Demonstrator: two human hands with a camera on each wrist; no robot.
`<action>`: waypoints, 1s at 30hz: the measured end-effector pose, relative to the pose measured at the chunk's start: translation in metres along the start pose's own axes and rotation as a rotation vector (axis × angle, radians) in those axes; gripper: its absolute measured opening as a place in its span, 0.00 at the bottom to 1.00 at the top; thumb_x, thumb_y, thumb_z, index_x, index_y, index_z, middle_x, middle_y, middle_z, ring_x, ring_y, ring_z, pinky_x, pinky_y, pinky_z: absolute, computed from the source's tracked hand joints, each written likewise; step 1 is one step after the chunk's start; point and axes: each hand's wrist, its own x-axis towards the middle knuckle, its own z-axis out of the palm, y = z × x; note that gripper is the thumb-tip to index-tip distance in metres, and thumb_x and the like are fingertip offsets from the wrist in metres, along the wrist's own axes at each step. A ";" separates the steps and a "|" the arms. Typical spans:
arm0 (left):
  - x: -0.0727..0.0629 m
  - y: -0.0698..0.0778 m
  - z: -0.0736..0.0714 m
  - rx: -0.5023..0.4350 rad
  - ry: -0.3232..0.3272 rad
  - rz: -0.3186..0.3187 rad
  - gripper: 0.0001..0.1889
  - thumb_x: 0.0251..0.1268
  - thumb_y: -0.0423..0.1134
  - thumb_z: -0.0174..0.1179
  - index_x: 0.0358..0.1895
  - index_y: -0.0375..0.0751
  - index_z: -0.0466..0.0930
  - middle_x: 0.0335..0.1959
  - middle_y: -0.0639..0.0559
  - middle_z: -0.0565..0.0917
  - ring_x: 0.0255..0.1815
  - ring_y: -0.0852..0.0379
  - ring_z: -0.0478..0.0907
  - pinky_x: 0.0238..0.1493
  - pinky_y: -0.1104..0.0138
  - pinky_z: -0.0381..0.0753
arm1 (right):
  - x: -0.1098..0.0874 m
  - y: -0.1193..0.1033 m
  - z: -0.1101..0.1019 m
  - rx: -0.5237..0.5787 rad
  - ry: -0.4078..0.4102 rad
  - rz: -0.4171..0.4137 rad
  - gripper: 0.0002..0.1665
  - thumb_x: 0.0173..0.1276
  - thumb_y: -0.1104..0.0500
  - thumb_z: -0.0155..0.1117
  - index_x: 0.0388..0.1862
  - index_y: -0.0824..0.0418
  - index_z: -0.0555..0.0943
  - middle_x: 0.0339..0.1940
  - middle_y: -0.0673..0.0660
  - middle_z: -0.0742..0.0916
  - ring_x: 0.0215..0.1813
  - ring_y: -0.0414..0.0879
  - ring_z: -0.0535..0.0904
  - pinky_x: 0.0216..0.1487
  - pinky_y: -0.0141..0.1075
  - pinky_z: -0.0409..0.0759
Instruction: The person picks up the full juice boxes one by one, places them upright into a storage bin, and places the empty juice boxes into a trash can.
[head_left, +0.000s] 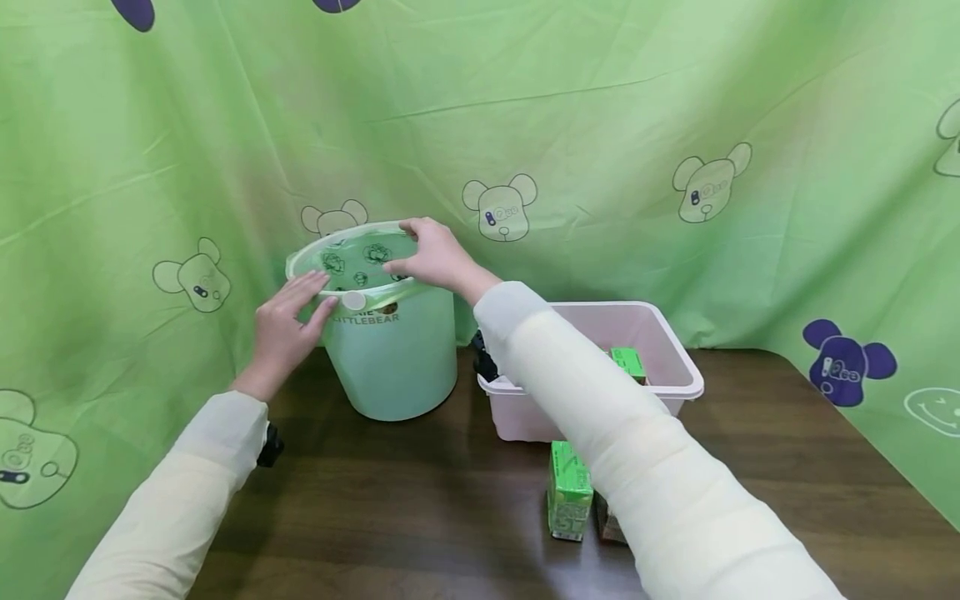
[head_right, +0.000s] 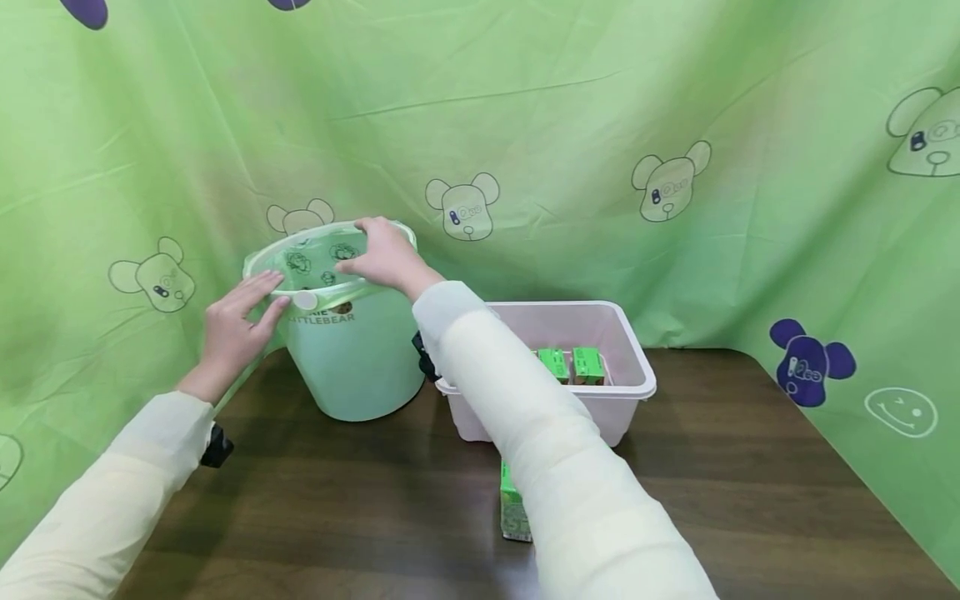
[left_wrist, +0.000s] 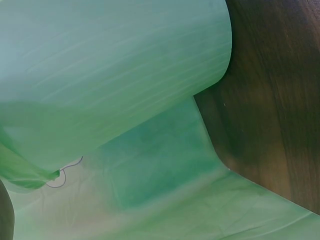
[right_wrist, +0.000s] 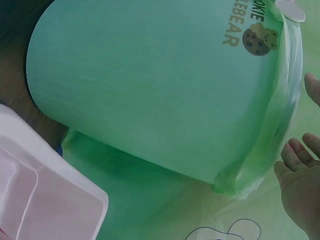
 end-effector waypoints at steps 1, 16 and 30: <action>0.000 0.000 0.000 0.002 0.003 0.000 0.20 0.62 0.38 0.64 0.56 0.33 0.80 0.57 0.39 0.79 0.60 0.42 0.76 0.68 0.57 0.66 | -0.001 0.001 -0.001 0.004 -0.004 -0.005 0.46 0.61 0.48 0.72 0.73 0.62 0.63 0.69 0.58 0.71 0.68 0.50 0.67 0.67 0.37 0.67; -0.001 0.004 -0.003 -0.003 0.004 0.001 0.20 0.63 0.40 0.63 0.56 0.34 0.80 0.57 0.39 0.80 0.59 0.42 0.76 0.69 0.60 0.65 | -0.037 0.013 -0.028 -0.010 0.025 -0.101 0.44 0.62 0.49 0.71 0.72 0.62 0.65 0.68 0.57 0.73 0.69 0.49 0.67 0.69 0.40 0.65; -0.002 0.003 -0.006 -0.002 0.003 -0.008 0.20 0.62 0.39 0.64 0.56 0.34 0.80 0.57 0.39 0.80 0.60 0.42 0.76 0.68 0.59 0.66 | -0.080 0.037 -0.051 -0.002 0.081 -0.196 0.42 0.60 0.52 0.73 0.70 0.64 0.67 0.67 0.58 0.74 0.68 0.51 0.68 0.69 0.42 0.64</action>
